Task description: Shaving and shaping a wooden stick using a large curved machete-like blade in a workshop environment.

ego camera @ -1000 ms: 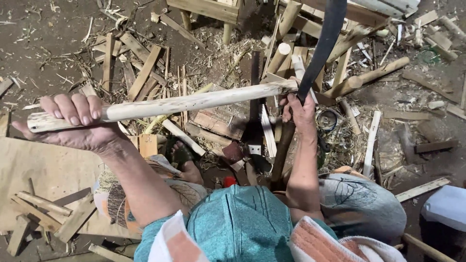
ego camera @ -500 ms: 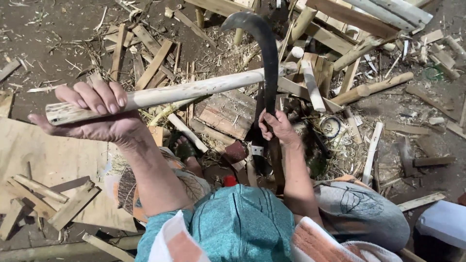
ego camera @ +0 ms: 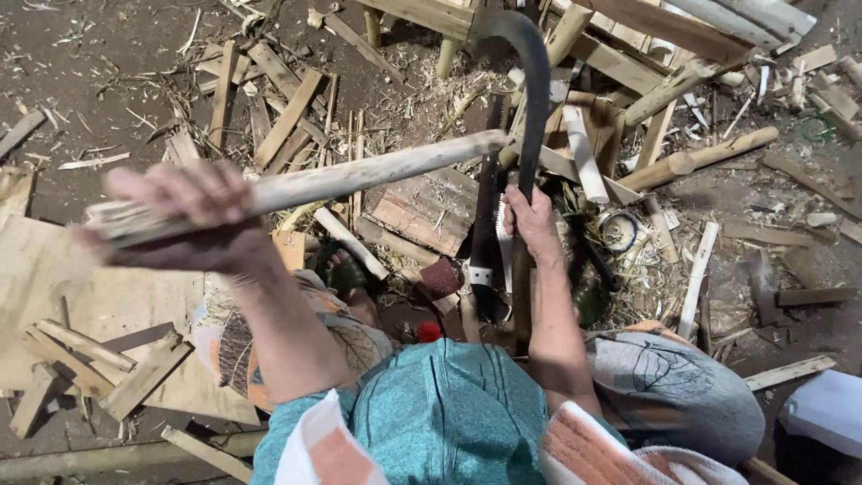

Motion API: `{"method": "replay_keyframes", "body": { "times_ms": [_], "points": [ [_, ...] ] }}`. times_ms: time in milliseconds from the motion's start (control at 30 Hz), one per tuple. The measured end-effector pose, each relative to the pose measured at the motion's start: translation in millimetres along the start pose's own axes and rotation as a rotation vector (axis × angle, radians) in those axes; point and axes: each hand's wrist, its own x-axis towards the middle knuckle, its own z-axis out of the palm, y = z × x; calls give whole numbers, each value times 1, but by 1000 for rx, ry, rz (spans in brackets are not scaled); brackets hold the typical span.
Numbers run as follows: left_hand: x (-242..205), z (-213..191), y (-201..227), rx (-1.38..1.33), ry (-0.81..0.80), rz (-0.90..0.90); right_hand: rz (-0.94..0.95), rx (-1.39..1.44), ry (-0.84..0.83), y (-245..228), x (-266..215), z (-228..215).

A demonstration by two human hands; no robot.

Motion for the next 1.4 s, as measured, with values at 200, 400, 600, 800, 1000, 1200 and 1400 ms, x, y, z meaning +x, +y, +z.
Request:
{"method": "replay_keyframes", "body": {
  "times_ms": [200,400,600,800,1000,1200,1400],
  "points": [
    [-38,-4,-86,108,293,36,-174,-365,153,14,1,26],
    [-66,5,-125,207,303,-70,-243,-880,229,53,0,52],
    [-66,20,-130,320,332,-86,-468,-945,156,75,-9,87],
    [-48,49,-117,787,423,183,-786,-975,163,40,-24,114],
    [-44,60,-112,820,459,129,-672,-648,4,29,-33,120],
    [-43,42,-109,752,356,205,-527,-1023,42,44,-23,113],
    [-35,60,-111,747,507,232,-451,-787,7,52,-36,116]
  ]
}}
